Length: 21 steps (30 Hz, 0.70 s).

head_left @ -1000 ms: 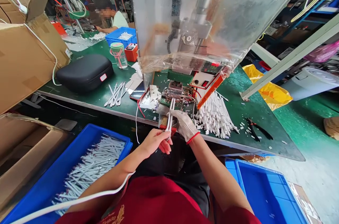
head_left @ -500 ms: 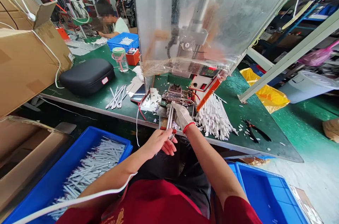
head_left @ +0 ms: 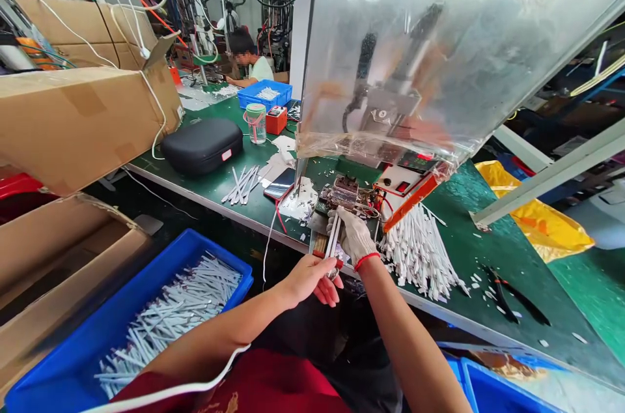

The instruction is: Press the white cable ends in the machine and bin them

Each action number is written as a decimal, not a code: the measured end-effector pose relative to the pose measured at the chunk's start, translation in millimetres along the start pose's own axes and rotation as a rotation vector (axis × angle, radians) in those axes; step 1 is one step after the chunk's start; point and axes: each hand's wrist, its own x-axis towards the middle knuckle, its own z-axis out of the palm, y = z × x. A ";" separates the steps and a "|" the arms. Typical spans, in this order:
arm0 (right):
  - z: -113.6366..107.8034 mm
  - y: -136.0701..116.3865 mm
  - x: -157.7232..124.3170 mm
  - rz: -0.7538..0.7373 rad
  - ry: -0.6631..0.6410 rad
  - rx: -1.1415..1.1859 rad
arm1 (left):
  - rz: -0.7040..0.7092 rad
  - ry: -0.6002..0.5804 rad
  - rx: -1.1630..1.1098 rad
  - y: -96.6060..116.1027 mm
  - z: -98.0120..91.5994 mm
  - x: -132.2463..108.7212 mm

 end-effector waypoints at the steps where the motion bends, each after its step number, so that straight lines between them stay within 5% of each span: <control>1: 0.0 0.0 -0.1 -0.003 -0.003 -0.001 | 0.002 -0.003 -0.003 -0.4 -0.2 0.2; 15: 7.1 -7.0 -13.1 -0.029 0.007 0.027 | 0.076 0.035 -0.008 0.4 4.8 -7.7; 21: 2.1 -6.6 -47.8 -0.018 -0.093 0.123 | 0.054 -0.108 0.162 -20.1 -6.0 -24.4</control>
